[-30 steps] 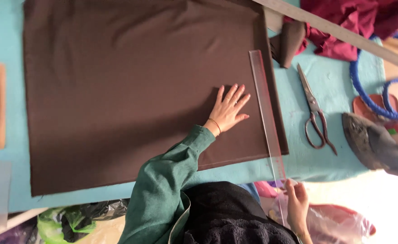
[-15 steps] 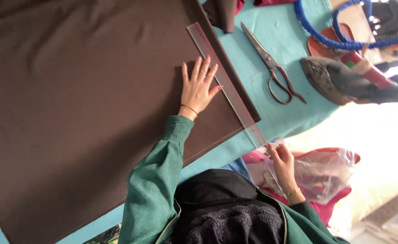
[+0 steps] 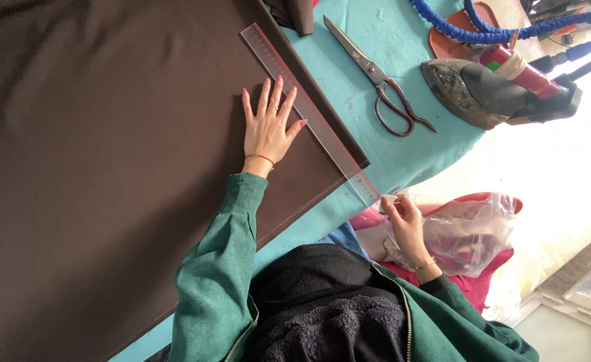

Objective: The person measures and marks a large piece of brown fabric on a table using a ruler and chalk. They then use scissors to cut the fabric along the marked line.

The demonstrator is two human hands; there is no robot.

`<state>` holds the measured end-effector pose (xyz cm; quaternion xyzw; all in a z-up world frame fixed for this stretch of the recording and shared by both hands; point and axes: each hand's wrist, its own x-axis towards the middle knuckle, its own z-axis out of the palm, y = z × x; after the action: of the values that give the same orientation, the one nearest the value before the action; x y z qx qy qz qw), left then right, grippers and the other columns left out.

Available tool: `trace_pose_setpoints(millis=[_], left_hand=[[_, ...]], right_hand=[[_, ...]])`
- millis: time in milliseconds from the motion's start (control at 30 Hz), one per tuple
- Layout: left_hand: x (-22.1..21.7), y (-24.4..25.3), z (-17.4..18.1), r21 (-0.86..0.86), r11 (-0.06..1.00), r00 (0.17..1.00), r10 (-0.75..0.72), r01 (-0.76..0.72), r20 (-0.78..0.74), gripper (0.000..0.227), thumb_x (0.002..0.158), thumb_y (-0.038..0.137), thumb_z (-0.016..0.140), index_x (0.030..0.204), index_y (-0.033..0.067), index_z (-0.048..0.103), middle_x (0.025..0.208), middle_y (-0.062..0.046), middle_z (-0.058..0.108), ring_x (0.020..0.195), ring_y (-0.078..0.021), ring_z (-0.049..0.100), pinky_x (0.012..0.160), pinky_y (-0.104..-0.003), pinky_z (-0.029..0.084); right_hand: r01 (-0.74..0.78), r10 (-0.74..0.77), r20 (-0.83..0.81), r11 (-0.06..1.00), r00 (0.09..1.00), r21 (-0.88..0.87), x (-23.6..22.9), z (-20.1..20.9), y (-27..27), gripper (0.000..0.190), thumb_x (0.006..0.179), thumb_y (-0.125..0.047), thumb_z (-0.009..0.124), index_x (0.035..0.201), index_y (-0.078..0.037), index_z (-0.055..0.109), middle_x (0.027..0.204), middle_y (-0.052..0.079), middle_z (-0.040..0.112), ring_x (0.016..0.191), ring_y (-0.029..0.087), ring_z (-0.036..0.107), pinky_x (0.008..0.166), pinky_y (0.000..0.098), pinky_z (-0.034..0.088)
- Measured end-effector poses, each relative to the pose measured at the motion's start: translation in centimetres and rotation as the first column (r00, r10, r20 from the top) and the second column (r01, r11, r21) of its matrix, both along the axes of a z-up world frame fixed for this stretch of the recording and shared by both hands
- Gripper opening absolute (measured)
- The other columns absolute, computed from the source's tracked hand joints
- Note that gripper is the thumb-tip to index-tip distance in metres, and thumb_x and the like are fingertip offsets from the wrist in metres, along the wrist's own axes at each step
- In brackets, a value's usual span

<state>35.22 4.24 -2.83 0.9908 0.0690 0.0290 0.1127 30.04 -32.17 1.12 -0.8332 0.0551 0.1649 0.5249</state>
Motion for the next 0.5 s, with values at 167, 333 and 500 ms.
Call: trace_pose_setpoints(millis=[167,333,500], left_hand=[[-0.1,0.3,-0.2,-0.04,0.997,0.994,-0.062,0.066,0.092,0.066,0.105,0.072,0.03,0.158,0.0356,0.041,0.171,-0.003,0.027,0.159,-0.0296,0.013,0.124,-0.069,0.005],[0.0,0.4,-0.9,-0.072,0.993,0.99,-0.085,0.094,0.109,0.063,0.103,0.072,0.034,0.157,0.0397,0.041,0.168,0.004,0.033,0.159,-0.0267,0.015,0.125,-0.066,0.009],[0.0,0.3,-1.0,-0.076,0.992,0.987,-0.087,0.098,0.138,0.058,0.107,0.061,0.039,0.16,0.0357,0.038,0.166,0.008,0.039,0.158,-0.0262,0.018,0.126,-0.063,0.009]], right_hand=[[0.001,-0.001,-0.004,1.0,1.0,0.008,-0.1,-1.6,-1.7,0.025,0.097,-0.031,0.079,0.095,-0.009,0.067,0.075,0.006,0.071,0.07,0.01,0.063,0.064,0.0212,0.047],[-0.018,0.019,0.006,0.999,1.0,-0.029,-0.8,-2.3,-3.6,0.026,0.099,-0.032,0.077,0.096,-0.009,0.066,0.073,0.007,0.07,0.071,0.011,0.064,0.063,0.0216,0.046],[0.023,-0.023,-0.018,0.999,1.0,-0.023,-1.1,-2.1,-3.7,0.024,0.098,-0.03,0.078,0.096,-0.01,0.066,0.074,0.007,0.071,0.071,0.011,0.066,0.064,0.0209,0.047]])
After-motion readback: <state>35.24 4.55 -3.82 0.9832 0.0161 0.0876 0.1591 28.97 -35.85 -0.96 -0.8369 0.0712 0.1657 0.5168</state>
